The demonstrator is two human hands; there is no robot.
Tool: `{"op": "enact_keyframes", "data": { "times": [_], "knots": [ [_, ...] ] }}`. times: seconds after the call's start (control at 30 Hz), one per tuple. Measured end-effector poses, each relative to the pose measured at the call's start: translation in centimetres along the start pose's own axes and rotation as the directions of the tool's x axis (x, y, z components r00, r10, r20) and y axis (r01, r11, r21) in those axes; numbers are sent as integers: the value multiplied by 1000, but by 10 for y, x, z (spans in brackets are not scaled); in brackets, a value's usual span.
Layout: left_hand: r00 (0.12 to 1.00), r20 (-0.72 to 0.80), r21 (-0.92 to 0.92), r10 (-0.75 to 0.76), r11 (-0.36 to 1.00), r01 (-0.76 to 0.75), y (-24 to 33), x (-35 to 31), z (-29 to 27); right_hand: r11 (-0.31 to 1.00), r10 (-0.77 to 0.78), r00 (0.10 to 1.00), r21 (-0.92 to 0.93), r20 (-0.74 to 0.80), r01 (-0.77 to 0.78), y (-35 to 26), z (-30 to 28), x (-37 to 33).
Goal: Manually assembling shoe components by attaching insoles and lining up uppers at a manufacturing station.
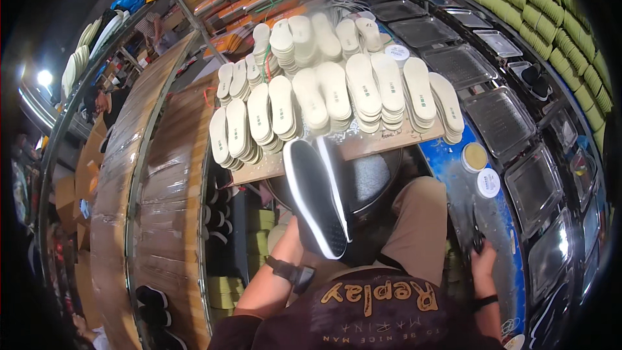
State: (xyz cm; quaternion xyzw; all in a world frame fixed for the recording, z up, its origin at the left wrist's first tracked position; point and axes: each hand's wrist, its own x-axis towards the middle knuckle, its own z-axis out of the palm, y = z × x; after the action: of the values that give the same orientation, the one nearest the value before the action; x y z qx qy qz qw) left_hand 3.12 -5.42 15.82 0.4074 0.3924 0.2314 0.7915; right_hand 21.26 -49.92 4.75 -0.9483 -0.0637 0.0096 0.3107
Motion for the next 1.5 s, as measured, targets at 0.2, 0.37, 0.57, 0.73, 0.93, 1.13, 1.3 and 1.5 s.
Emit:
{"op": "enact_keyframes", "data": {
  "times": [0.2, 0.37, 0.57, 0.73, 0.93, 1.13, 1.3, 1.5],
  "knots": [
    [1000, -5, 40, -23, 999, 24, 4, 4, -3, 881, -450, 864, 274, 227, 387, -204, 40, 20],
    [999, 19, 48, -26, 999, 25, 5, 1, -3, 748, -649, 705, 413, 287, 520, -307, 66, 6],
    [1000, 28, 59, -12, 998, 11, 13, 11, 8, 648, -762, 595, 289, 257, 705, -321, 82, 5],
    [998, 53, 89, -34, 996, 29, -17, -43, -81, 802, -580, 642, 216, 501, 556, -302, 81, 23],
    [994, 87, 111, -63, 992, 54, -10, -27, -62, 856, -507, 685, 215, 523, 469, -292, 81, 24],
    [989, 111, 140, -95, 987, 79, -15, -24, -67, 911, -378, 830, 7, 410, 412, -227, 62, 43],
    [910, 310, 790, 276, 457, -408, -32, 58, -22, 895, 19, 955, -431, 297, 117, -131, 6, 46],
    [826, 463, 815, 322, 214, -539, -50, 104, -6, 825, 287, 916, -558, 279, -89, 25, -49, 1]
  ]
}}
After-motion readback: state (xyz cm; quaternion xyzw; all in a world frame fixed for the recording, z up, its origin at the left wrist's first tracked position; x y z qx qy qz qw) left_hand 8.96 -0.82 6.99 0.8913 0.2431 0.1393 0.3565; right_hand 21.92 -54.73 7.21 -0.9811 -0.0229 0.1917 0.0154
